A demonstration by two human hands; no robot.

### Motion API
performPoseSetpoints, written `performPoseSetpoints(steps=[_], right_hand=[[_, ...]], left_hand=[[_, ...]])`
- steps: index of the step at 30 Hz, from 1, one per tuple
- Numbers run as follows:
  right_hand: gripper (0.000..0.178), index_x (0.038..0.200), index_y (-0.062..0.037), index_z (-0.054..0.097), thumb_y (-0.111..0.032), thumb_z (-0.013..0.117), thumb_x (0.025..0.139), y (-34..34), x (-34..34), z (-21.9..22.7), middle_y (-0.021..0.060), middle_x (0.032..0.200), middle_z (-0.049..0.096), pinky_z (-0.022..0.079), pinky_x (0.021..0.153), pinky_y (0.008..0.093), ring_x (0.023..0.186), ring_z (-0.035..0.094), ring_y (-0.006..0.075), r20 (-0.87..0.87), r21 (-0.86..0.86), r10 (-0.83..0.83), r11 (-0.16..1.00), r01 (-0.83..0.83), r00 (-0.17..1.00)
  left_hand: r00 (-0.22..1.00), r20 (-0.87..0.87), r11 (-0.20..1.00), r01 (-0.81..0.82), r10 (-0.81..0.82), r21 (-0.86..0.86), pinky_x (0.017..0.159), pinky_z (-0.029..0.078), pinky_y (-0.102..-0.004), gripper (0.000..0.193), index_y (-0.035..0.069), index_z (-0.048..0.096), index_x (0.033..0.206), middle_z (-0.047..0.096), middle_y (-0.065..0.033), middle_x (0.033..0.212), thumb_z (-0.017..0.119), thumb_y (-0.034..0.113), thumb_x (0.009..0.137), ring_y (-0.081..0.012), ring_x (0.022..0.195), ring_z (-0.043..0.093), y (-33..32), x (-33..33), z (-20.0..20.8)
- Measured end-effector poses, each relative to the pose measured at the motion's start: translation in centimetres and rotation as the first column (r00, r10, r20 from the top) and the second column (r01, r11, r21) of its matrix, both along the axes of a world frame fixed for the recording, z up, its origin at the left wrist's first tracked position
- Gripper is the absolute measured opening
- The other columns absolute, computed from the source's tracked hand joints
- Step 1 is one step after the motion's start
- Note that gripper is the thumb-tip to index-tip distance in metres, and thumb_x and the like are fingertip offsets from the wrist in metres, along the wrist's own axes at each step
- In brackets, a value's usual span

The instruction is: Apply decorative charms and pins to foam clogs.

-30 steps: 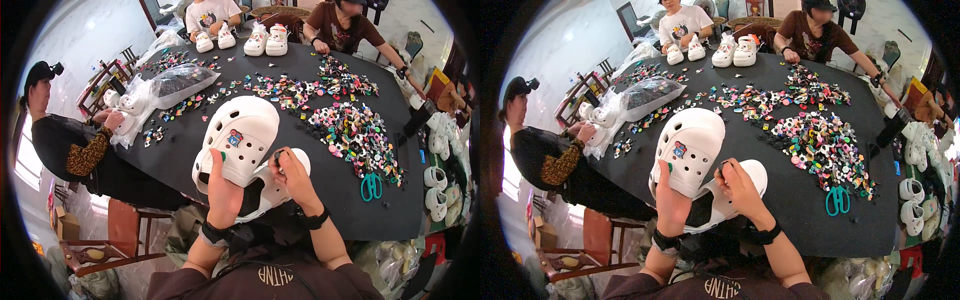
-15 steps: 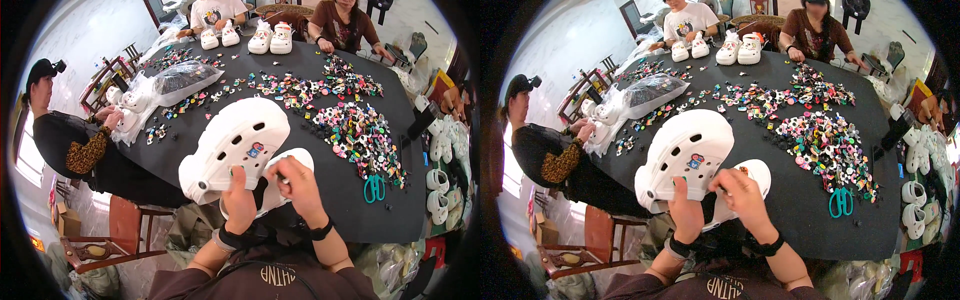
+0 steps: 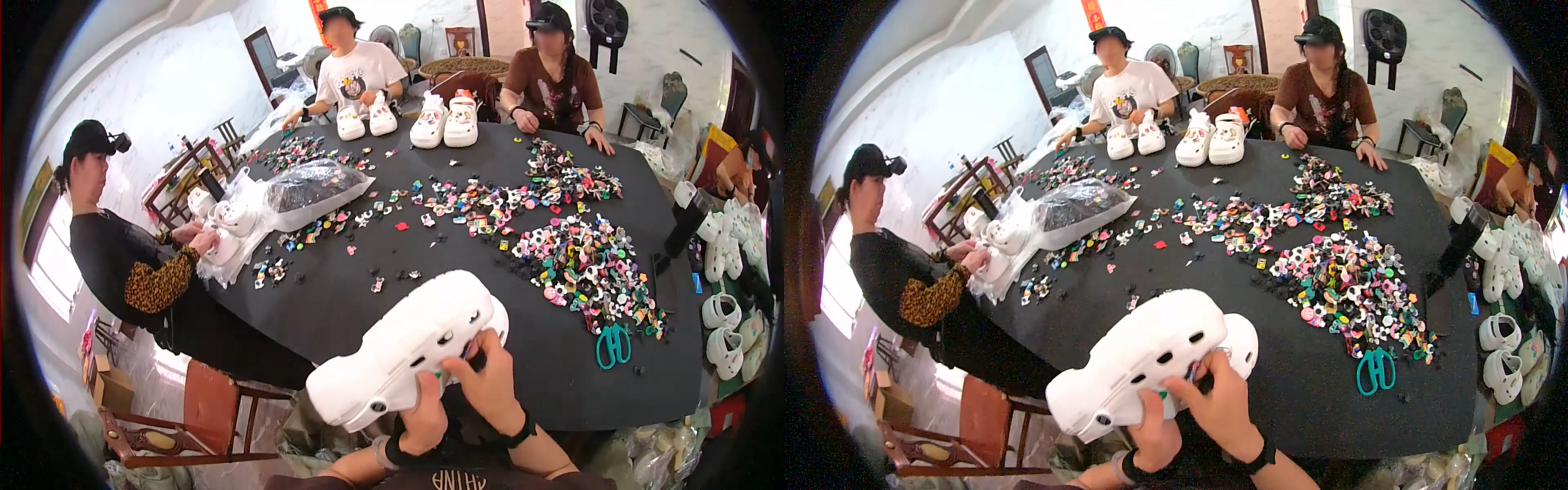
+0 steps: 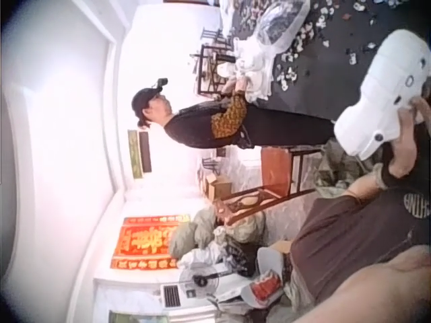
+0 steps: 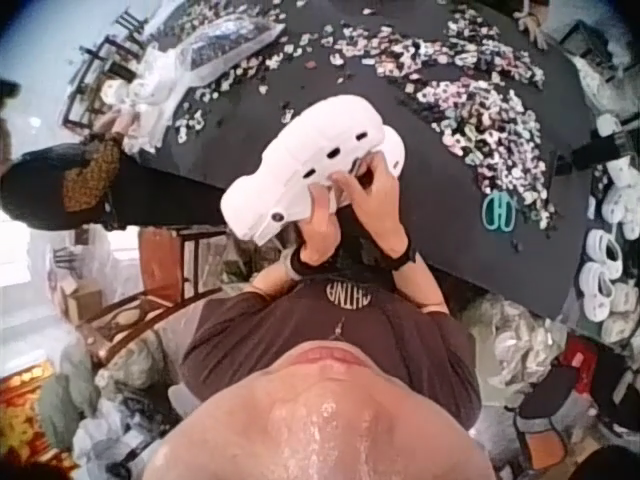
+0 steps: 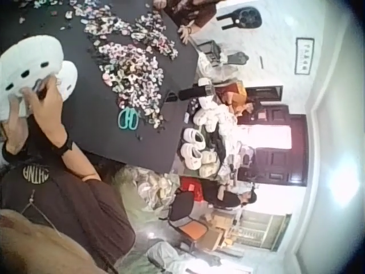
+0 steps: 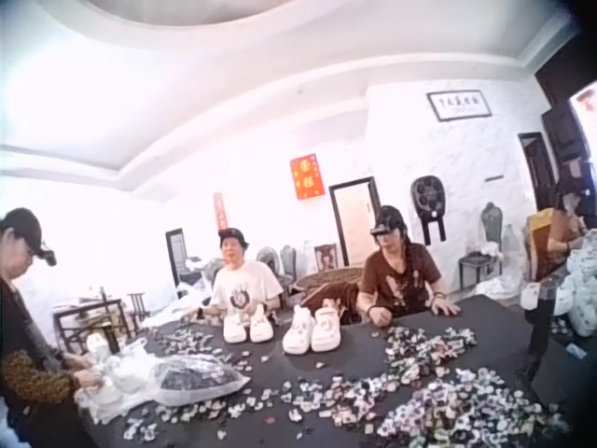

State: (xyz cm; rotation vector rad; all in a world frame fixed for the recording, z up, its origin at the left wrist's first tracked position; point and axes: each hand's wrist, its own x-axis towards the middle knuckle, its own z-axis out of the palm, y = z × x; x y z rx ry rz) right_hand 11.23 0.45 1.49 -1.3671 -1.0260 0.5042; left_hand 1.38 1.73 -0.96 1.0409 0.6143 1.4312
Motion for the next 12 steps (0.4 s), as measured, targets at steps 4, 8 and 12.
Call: performPoseSetpoints(steps=[4,8,12], right_hand=[[0.039,0.084,-0.0019,0.050,-0.032,0.073,0.075,-1.7,-0.2,-0.9,0.0096,0.069,0.054,0.043,0.052,0.0287,0.058,0.053,0.0179,0.076,0.061,-0.007,0.998,0.003,0.997],[0.033,0.092,-0.0001,0.051,-0.024,0.069,0.079,-2.4,-0.6,-1.3,0.0111,0.073,0.056,0.043,0.053,0.0301,0.059,0.055,0.0229,0.147,0.125,-0.019,0.992,0.001,0.989],[0.036,0.101,0.0008,0.051,-0.025,0.067,0.081,-2.5,-0.9,-1.7,0.0124,0.075,0.057,0.045,0.054,0.0322,0.063,0.058,0.0252,0.164,0.094,-0.012,0.996,-0.003,0.986]], left_hand=[[0.999,-0.034,0.998,0.014,-0.012,0.063,0.095,0.037,-0.0370,0.048,-0.003,0.035,0.130,0.046,-0.0135,0.127,0.053,0.020,0.092,-0.0249,0.115,0.045,-0.4,-0.7,0.5],[0.999,-0.020,0.999,-0.040,0.041,0.034,0.096,0.036,-0.0371,0.047,-0.002,0.035,0.131,0.047,-0.0130,0.126,0.052,0.018,0.092,-0.0242,0.114,0.046,-0.4,-0.7,0.8],[0.996,-0.080,0.998,-0.030,0.025,-0.059,0.088,0.040,-0.0344,0.046,-0.001,0.040,0.126,0.048,-0.0114,0.122,0.049,0.030,0.093,-0.0216,0.106,0.049,-0.3,-1.0,1.4]])
